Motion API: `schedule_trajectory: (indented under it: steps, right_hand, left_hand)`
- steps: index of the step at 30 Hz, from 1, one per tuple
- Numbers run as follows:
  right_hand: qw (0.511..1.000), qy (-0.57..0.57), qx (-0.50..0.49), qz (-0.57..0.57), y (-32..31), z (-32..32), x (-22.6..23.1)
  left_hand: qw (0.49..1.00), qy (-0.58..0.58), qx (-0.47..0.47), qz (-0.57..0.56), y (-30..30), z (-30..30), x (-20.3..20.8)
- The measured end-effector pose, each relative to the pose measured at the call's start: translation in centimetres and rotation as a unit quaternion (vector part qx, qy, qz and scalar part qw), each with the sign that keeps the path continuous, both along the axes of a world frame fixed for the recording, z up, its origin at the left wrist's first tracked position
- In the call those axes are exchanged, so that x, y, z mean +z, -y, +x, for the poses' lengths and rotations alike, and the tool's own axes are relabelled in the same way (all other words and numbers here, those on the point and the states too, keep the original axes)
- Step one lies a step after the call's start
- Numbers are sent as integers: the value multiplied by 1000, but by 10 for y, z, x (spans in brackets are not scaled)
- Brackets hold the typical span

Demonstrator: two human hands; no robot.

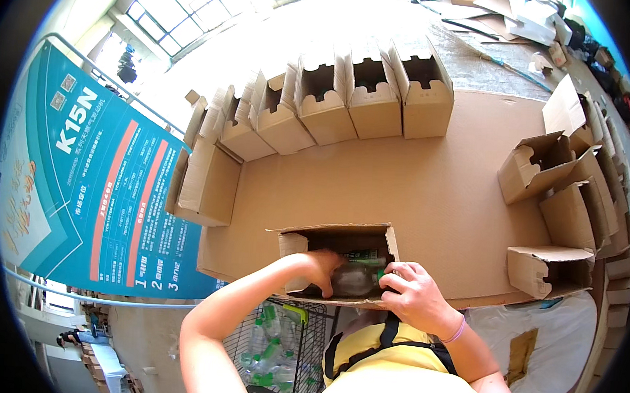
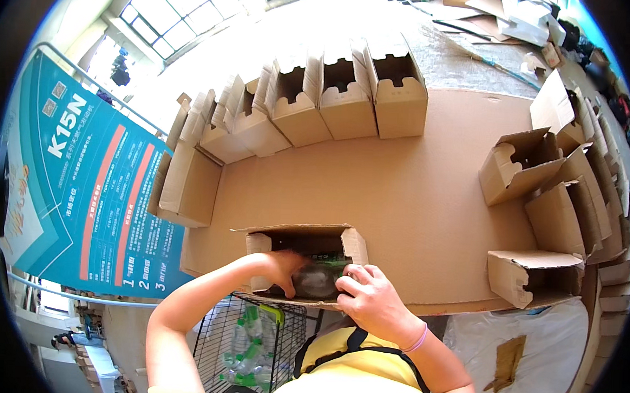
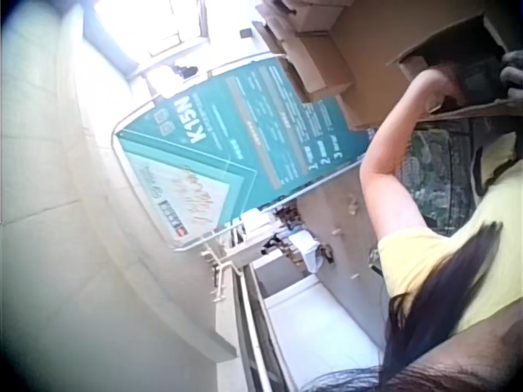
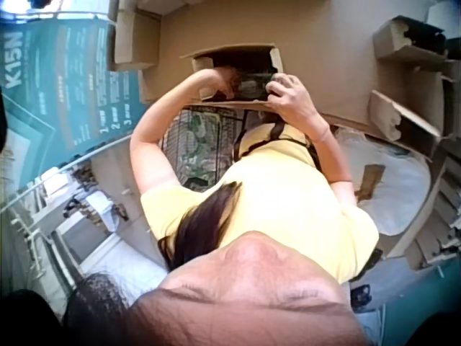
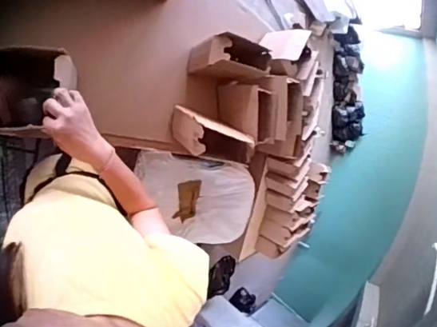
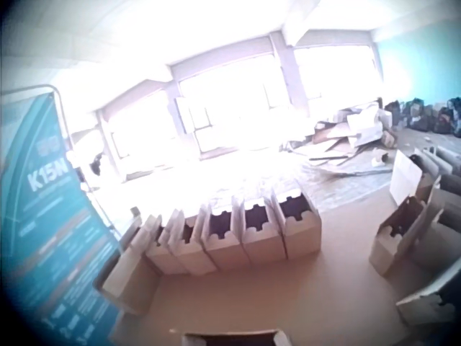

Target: The person takes water bottles from a shopping cart and places them into cardboard inserts on a table. The person then folds the cardboard inserts closed around the bottles and stacks the completed packages on the table.

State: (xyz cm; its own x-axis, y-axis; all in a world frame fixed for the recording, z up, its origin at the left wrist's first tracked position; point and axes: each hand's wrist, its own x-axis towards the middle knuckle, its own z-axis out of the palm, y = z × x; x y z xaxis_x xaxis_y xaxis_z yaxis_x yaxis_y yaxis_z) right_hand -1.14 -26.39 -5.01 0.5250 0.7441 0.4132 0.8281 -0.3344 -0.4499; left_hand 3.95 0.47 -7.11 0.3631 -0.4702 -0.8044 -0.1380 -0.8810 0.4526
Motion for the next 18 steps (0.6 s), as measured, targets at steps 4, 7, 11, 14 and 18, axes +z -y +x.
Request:
schedule_trajectory:
  steps: [4, 7, 11, 14, 18]
  right_hand:
    - [1000, -11, 22, -5, 1, -1, 0]
    - [999, -27, 20, 0, 5, 2, -2]
    - [1000, -4, 11, 18, 2, 7, -6]
    - [1000, -4, 10, 28, 1, 10, -4]
    - [999, 1, 13, 30, 0, 12, -5]
  left_hand:
    - [997, -41, -57, -16, 8, 4, -46]
    - [996, -27, -84, 21, 19, 6, -50]
    - [969, 163, -160, 98, 38, -13, -37]
    - [940, 240, -213, 115, 37, -18, -42]
    - [924, 255, -259, 118, 38, -18, -48]
